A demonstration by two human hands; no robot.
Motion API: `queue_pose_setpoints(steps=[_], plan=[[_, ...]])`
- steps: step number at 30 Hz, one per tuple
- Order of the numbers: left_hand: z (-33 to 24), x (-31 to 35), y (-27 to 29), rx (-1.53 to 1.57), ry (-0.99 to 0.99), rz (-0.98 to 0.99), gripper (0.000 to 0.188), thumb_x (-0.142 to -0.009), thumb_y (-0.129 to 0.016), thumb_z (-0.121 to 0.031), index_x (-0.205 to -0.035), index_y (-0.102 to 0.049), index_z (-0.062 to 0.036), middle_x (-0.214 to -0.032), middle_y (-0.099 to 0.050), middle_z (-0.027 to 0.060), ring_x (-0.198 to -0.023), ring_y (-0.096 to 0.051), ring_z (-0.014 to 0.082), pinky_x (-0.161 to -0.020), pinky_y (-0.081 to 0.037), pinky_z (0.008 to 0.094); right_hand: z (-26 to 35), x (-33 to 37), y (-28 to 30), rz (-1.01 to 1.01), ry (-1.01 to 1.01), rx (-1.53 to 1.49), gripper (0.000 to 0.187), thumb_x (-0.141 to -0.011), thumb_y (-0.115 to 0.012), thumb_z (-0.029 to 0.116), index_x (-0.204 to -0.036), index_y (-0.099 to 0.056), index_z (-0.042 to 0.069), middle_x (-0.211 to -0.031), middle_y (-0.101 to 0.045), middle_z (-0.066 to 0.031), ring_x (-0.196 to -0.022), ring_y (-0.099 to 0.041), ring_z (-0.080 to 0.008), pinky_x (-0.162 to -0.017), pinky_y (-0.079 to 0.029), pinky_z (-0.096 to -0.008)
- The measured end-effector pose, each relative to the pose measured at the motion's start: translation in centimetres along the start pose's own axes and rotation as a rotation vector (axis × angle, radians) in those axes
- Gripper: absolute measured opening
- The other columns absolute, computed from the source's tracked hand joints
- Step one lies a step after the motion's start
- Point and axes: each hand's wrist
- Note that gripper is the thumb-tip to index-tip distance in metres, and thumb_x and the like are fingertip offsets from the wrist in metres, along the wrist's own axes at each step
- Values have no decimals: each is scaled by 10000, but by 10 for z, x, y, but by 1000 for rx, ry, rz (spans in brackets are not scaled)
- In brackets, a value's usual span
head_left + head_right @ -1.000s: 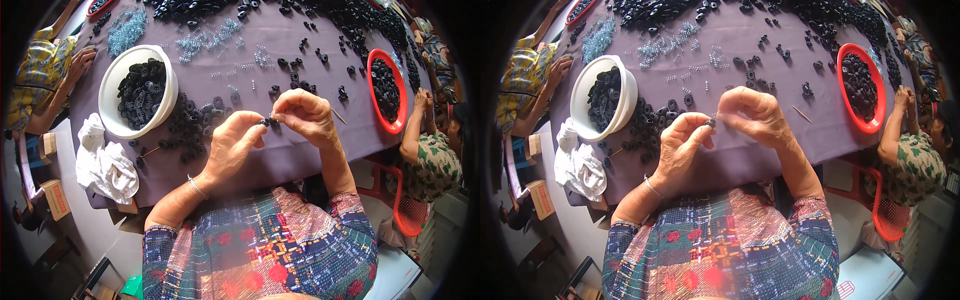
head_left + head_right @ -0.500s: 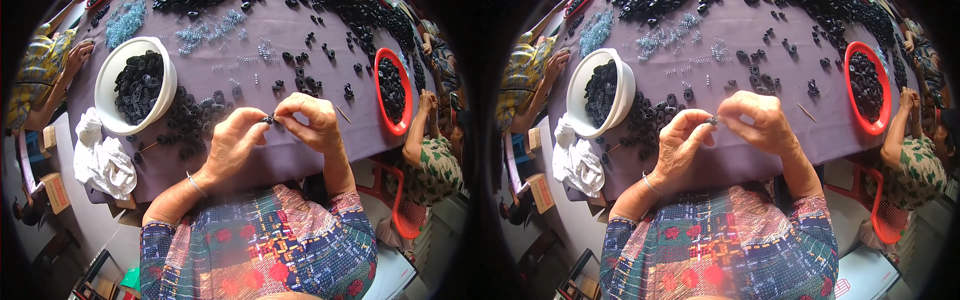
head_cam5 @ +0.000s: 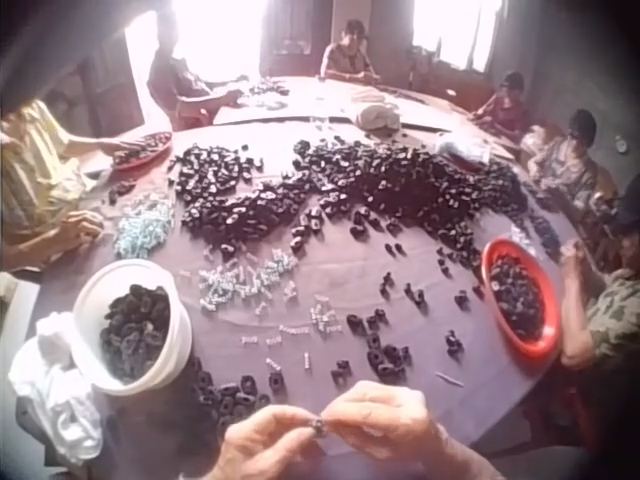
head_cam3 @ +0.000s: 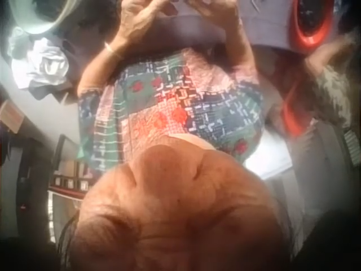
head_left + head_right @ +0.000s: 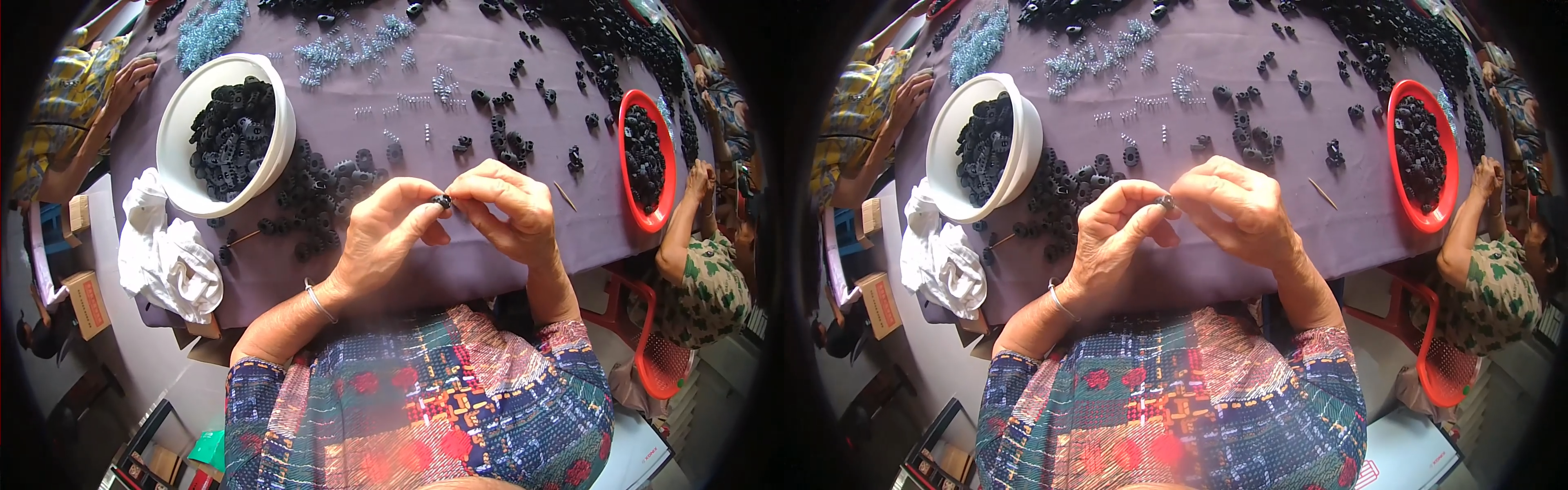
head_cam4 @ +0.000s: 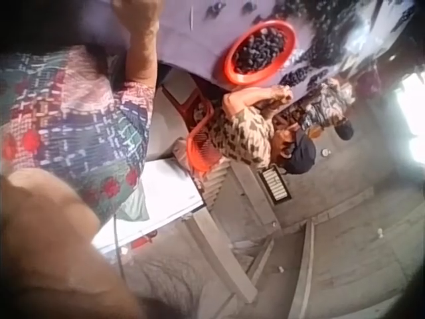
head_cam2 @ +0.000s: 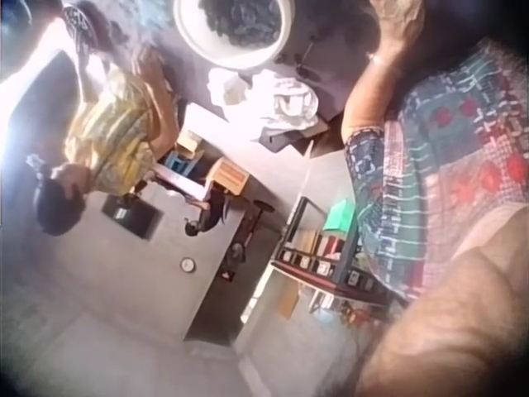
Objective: The recorder is manually assembling black beaded components at a workshop table.
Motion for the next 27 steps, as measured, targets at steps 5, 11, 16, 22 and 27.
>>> queue_pose_setpoints(steps=[5,11,16,22,27], plan=[[3,0,-1,-37,-23,14,160,-927,-559,-48,-1069,-544,26,-925,-640,93,-774,-658,142,-679,-553,248,2,-2,0,-8,19,-18,241,-687,-658,-140,-895,-645,-17,-802,-647,-104,-693,-618,-209,-582,-495,-286],[1,0,0,17,13,35,167,-932,-552,-51,-1082,-532,21,-926,-640,95,-774,-659,145,-678,-552,246,2,-2,-2,-11,-5,-32,216,-686,-668,-126,-872,-639,-21,-784,-641,-98,-673,-613,-199,-568,-483,-281],[3,1,2,71,27,56,169,-943,-536,-63,-1088,-532,24,-936,-638,94,-766,-653,142,-675,-545,249,3,-3,-4,-3,7,-35,222,-690,-677,-115,-888,-647,-19,-779,-636,-99,-673,-613,-197,-569,-482,-281],[2,0,2,113,56,91,183,-948,-534,-79,-1099,-533,25,-936,-637,99,-763,-651,151,-681,-540,260,4,-2,-2,4,-6,-2,283,-687,-681,-50,-959,-678,27,-783,-632,-86,-682,-608,-207,-594,-502,-303],[2,0,5,161,49,73,192,-946,-537,-75,-1108,-529,27,-947,-639,107,-763,-651,158,-681,-541,266,9,-5,0,37,5,-11,266,-716,-681,-65,-978,-670,-20,-826,-622,-123,-695,-598,-199,-584,-487,-284]])
Point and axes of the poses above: each hand's wrist, its own x-axis away from the middle knuckle, its own y-axis out of the back of the hand, z = x × y
